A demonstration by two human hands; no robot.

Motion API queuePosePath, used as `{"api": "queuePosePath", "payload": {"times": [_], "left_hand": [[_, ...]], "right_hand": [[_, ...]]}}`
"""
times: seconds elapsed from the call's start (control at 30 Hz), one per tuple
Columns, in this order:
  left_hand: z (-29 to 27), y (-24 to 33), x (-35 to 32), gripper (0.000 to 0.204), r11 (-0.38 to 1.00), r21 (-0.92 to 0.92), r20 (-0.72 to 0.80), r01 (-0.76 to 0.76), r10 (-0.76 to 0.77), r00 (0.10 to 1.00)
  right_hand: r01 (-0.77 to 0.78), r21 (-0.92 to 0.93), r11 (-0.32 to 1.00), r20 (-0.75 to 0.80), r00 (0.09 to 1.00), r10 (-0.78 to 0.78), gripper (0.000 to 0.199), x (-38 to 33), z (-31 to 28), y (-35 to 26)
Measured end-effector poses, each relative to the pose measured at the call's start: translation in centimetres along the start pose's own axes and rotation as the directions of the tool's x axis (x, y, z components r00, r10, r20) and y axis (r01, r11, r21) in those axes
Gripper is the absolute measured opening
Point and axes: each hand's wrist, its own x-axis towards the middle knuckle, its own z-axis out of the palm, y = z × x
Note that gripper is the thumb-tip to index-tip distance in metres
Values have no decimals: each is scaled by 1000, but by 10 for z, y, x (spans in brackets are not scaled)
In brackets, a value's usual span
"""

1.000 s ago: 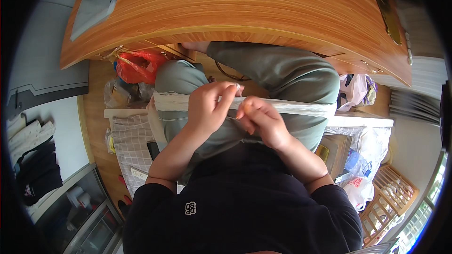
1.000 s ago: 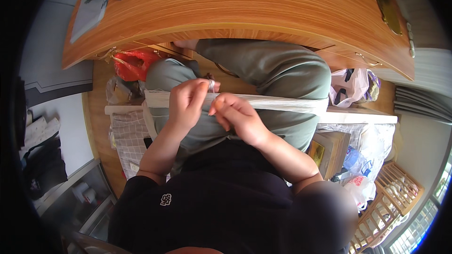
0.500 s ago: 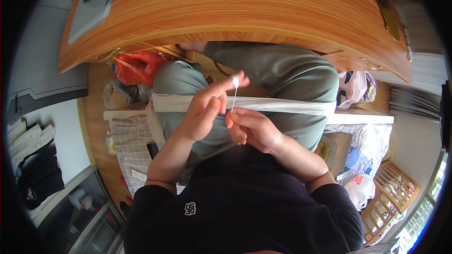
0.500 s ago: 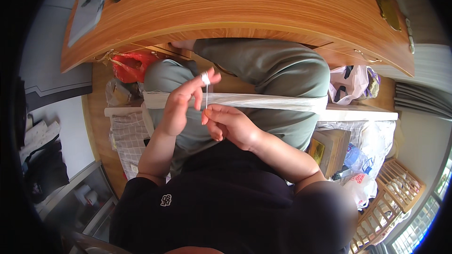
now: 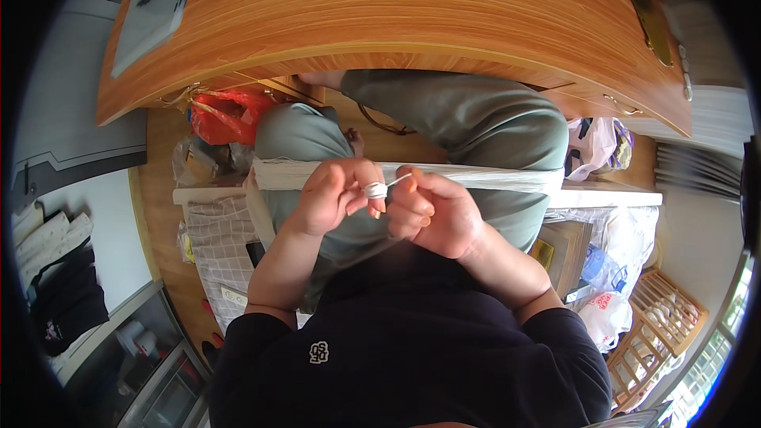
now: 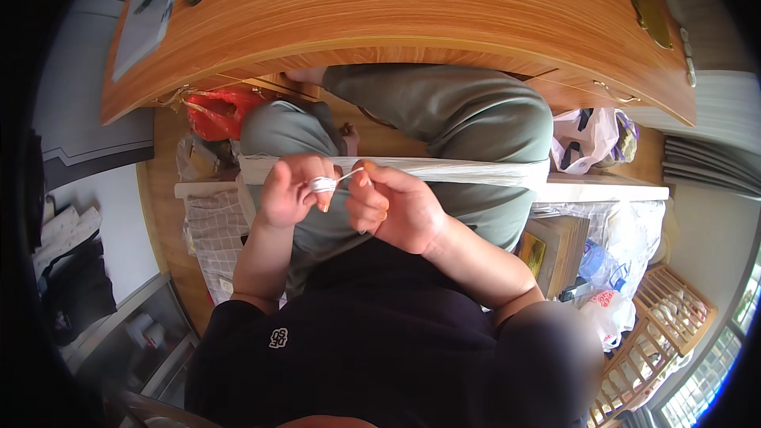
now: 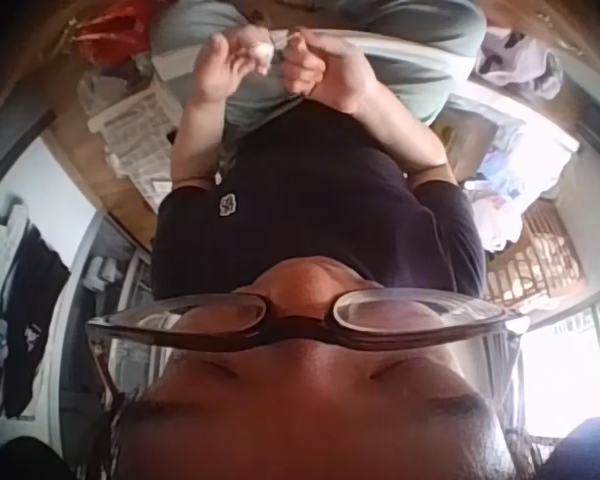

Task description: Handling and wrapping white plastic strips around the hands.

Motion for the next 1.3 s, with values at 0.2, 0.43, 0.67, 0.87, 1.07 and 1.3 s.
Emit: {"api": "queuePosePath", "payload": {"times": [0.2,0.43,0.67,0.87,1.07,1.3], "left_hand": [[13,0,12,75,626,770,-240,126,102,965],[-6,0,3,55,839,541,-67,62,-30,997],[12,-7,10,47,863,503,-254,49,94,962],[3,0,8,38,847,511,120,-143,94,988],[2,16,12,26,648,730,214,-219,88,973],[4,-1,11,21,24,980,187,-199,252,949]], "right_hand": [[-52,65,997,3,999,52,21,-5,1,4],[46,31,998,15,999,-46,23,-5,4,-6],[-57,58,997,-100,993,63,23,-4,5,-2],[-31,-162,986,-186,983,1,22,-2,6,-1],[157,-833,530,-103,898,-428,10,-1,7,0],[140,-976,-168,217,717,-663,8,2,13,-15]]}}
